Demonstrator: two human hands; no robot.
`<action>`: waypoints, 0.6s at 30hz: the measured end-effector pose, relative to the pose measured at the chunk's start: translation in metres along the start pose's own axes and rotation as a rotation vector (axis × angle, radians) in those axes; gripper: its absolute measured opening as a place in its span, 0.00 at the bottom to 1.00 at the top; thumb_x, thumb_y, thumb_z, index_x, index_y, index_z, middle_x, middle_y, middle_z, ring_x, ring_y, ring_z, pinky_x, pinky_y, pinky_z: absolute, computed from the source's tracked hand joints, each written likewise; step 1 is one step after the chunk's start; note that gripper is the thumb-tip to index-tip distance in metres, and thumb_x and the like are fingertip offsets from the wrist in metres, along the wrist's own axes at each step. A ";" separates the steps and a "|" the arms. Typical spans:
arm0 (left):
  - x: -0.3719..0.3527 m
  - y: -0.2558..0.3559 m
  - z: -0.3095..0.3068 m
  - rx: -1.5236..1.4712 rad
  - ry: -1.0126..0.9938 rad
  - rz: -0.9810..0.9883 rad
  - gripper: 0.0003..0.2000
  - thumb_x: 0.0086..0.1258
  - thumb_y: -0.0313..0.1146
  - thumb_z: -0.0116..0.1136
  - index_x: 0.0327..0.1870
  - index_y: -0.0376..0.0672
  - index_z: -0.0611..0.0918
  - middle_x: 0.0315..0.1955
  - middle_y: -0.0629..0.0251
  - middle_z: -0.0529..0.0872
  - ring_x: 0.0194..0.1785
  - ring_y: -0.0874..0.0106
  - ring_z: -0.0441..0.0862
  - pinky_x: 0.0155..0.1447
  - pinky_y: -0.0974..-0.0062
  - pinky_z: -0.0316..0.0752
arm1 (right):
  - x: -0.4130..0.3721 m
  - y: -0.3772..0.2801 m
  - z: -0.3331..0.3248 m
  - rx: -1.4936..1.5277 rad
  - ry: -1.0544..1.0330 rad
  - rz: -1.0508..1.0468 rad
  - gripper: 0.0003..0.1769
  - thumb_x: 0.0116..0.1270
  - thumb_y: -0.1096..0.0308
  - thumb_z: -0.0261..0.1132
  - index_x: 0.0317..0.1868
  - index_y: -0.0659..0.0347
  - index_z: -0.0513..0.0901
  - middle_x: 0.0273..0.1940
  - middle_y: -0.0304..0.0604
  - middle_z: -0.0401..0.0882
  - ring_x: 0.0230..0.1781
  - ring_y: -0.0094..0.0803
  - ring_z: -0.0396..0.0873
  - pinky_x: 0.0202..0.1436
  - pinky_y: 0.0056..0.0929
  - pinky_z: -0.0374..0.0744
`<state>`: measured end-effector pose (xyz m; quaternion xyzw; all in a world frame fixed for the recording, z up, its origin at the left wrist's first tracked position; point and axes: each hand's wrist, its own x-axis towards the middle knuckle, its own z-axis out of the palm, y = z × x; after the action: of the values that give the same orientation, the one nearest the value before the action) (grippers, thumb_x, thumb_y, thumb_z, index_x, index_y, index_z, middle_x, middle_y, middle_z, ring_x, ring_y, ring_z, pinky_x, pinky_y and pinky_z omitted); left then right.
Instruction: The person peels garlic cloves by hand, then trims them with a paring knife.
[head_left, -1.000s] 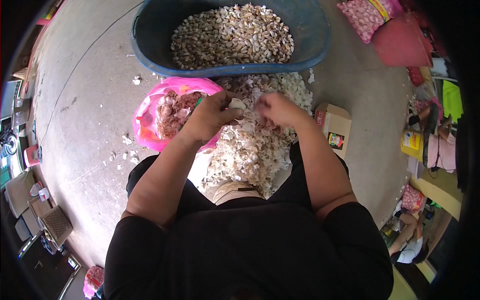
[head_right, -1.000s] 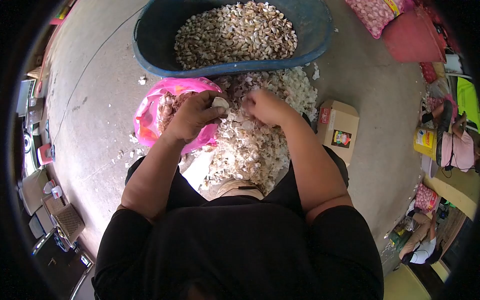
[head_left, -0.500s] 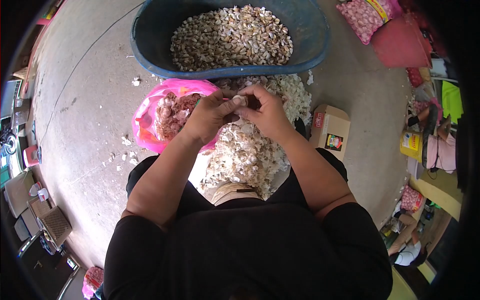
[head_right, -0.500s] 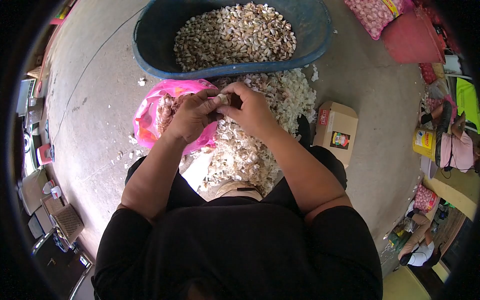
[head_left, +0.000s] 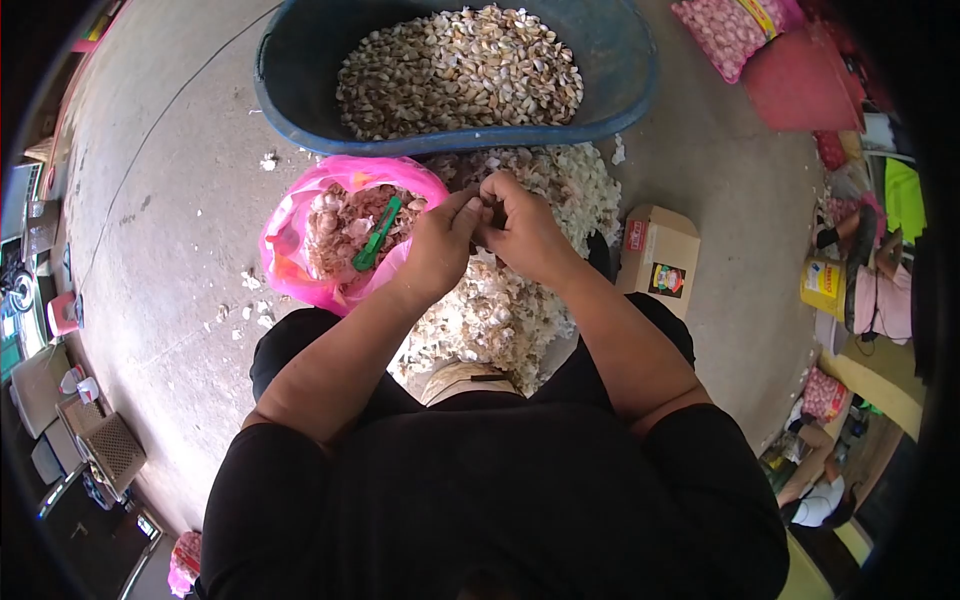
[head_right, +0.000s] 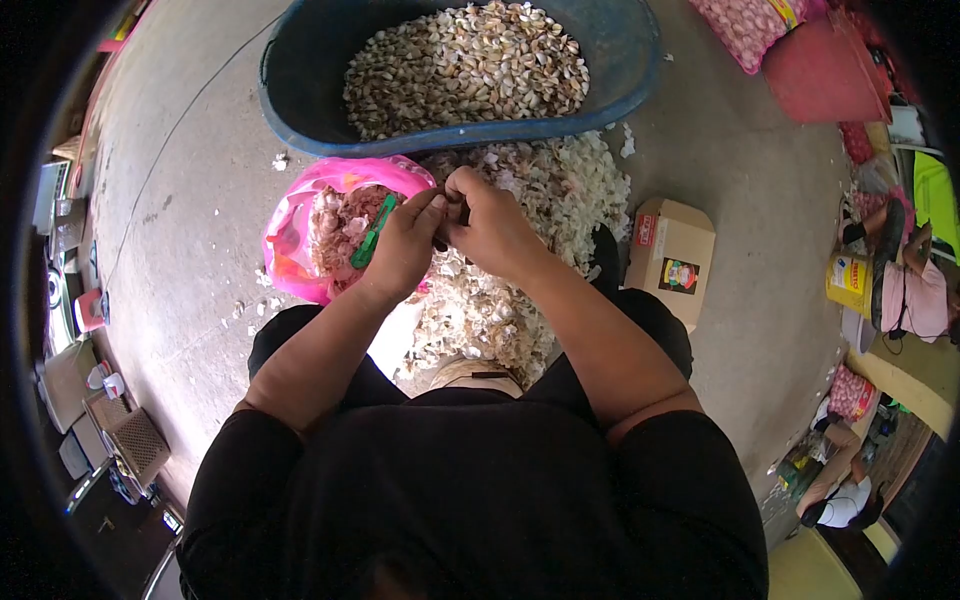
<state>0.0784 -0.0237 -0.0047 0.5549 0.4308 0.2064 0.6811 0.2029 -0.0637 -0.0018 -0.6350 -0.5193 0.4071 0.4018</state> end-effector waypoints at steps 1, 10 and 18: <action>-0.001 -0.002 0.003 -0.009 0.033 0.009 0.12 0.68 0.32 0.41 0.45 0.33 0.73 0.28 0.68 0.78 0.29 0.80 0.71 0.34 0.82 0.67 | 0.000 0.001 0.000 0.011 0.004 -0.018 0.13 0.49 0.75 0.64 0.31 0.61 0.67 0.22 0.45 0.73 0.22 0.33 0.73 0.27 0.27 0.72; 0.005 0.004 -0.001 -0.005 0.055 -0.109 0.13 0.70 0.34 0.39 0.42 0.33 0.73 0.26 0.69 0.77 0.27 0.82 0.70 0.30 0.83 0.66 | 0.005 -0.005 -0.016 0.304 -0.269 0.301 0.12 0.55 0.72 0.63 0.36 0.62 0.68 0.24 0.44 0.74 0.25 0.31 0.75 0.29 0.28 0.73; 0.010 -0.001 -0.006 -0.709 -0.016 -0.395 0.13 0.69 0.36 0.41 0.41 0.35 0.74 0.32 0.61 0.79 0.32 0.72 0.77 0.39 0.74 0.74 | 0.000 0.014 0.008 -0.050 0.023 -0.061 0.12 0.56 0.73 0.60 0.41 0.60 0.68 0.28 0.44 0.76 0.29 0.35 0.75 0.30 0.28 0.72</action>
<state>0.0788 -0.0131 -0.0094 0.1939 0.4260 0.2032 0.8600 0.2002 -0.0646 -0.0181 -0.6334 -0.5437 0.3743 0.4039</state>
